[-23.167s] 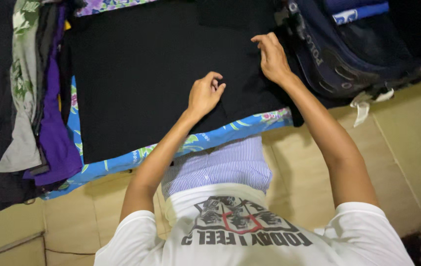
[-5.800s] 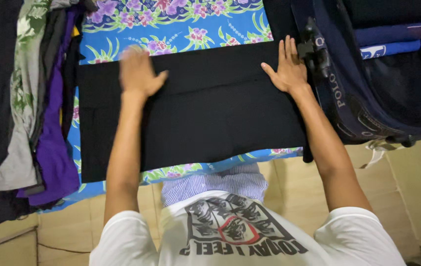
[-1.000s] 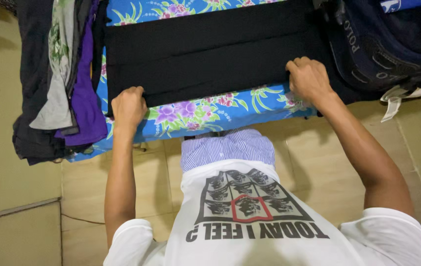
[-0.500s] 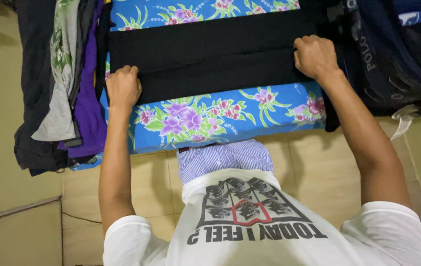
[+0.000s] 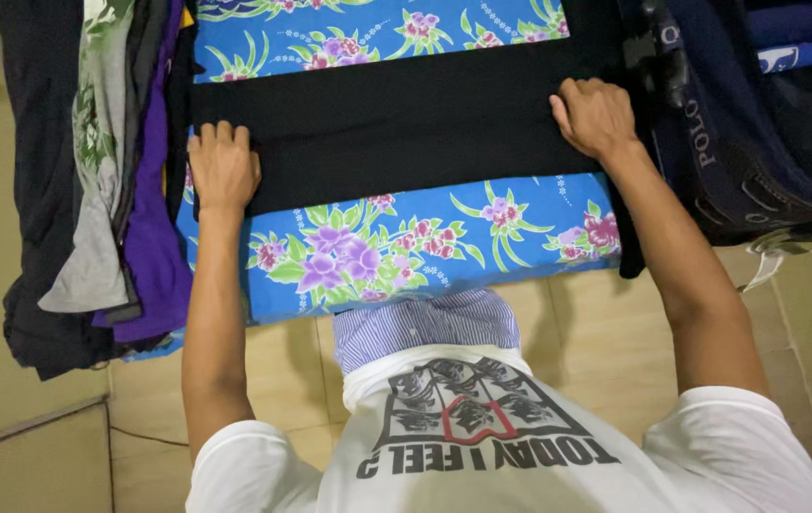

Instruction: The person folds a black garment by smoothing it out and folding the edges together by hand.

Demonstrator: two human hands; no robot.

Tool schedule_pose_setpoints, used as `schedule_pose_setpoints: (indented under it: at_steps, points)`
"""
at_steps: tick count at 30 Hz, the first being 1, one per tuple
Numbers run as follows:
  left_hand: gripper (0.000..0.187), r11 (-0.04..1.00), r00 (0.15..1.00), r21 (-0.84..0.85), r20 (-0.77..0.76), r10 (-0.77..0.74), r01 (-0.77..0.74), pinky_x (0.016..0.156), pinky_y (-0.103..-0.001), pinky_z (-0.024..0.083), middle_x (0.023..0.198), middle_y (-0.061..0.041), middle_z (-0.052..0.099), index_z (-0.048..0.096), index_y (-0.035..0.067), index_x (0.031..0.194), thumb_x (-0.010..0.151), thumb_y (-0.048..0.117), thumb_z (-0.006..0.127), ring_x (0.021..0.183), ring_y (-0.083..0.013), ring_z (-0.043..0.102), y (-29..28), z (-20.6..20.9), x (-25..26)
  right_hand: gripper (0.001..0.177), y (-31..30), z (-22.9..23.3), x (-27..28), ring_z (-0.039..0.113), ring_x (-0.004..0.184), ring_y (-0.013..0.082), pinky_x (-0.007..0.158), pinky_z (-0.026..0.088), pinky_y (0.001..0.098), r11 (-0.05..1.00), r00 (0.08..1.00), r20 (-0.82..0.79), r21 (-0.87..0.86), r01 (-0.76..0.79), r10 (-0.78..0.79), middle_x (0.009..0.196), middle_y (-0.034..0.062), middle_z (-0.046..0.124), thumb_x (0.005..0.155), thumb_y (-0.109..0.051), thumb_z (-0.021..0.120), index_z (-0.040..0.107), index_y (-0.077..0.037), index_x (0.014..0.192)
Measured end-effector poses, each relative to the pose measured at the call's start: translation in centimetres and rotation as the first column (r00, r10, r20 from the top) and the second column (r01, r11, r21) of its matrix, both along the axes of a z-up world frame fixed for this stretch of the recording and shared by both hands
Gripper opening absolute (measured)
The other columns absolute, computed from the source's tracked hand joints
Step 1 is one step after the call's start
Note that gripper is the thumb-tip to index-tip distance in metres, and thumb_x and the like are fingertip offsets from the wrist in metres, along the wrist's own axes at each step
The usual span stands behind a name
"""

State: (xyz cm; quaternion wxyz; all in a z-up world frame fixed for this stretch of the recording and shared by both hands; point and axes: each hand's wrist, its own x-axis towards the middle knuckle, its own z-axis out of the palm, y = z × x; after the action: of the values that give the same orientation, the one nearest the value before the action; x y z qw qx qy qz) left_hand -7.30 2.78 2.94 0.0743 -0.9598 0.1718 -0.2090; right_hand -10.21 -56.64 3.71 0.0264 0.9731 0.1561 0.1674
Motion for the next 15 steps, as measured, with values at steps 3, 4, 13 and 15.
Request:
schedule_pose_setpoints:
  at_steps: [3,4,13,15]
  points:
    - [0.031,1.000,0.996,0.013,0.090,0.012,-0.013,0.099,-0.049,0.043,0.115,-0.016,0.064,0.069,0.004,0.111,0.083,0.019,0.071,0.115,-0.0343,0.057,-0.9,1.4,-1.4,0.015,1.7,1.9,-1.2,0.064,0.105,0.0351,0.091,0.051,0.0484,0.993,0.974,0.196,-0.005,-0.115,0.114,0.108,0.0141,0.066,0.106,-0.020,0.069,0.069,-0.005,0.105]
    - [0.042,1.000,0.984,0.001,0.178,-0.004,0.003,0.107,-0.048,0.040,0.125,-0.016,0.063,0.069,0.002,0.123,0.085,0.018,0.069,0.124,-0.0333,0.054,-1.3,1.7,-2.0,0.015,2.8,2.5,-1.7,0.064,0.105,0.0351,0.091,0.051,0.0484,0.994,0.974,0.197,-0.007,-0.113,0.112,0.108,0.0141,0.066,0.106,-0.020,0.069,0.069,-0.005,0.105]
    - [0.065,0.888,0.923,-0.451,-0.297,-0.246,0.092,0.125,-0.055,0.020,0.162,-0.020,0.041,0.047,-0.006,0.152,0.102,0.033,0.060,0.155,-0.0372,0.030,-5.0,1.5,-6.5,0.061,16.1,3.6,-6.6,0.039,0.150,0.0345,0.122,0.027,0.0546,0.870,0.878,-0.145,0.278,-0.407,0.457,0.158,0.0189,0.046,0.101,-0.041,0.060,0.056,0.001,0.144]
    - [0.069,0.900,0.915,-0.429,-0.331,-0.232,0.073,0.125,-0.056,0.018,0.166,-0.020,0.035,0.041,-0.005,0.155,0.102,0.036,0.057,0.156,-0.0370,0.026,-5.1,1.4,-6.7,0.068,16.1,3.4,-6.4,0.032,0.153,0.0325,0.124,0.023,0.0544,0.884,0.873,-0.207,0.264,-0.385,0.442,0.162,0.0175,0.040,0.102,-0.047,0.055,0.049,0.001,0.150]
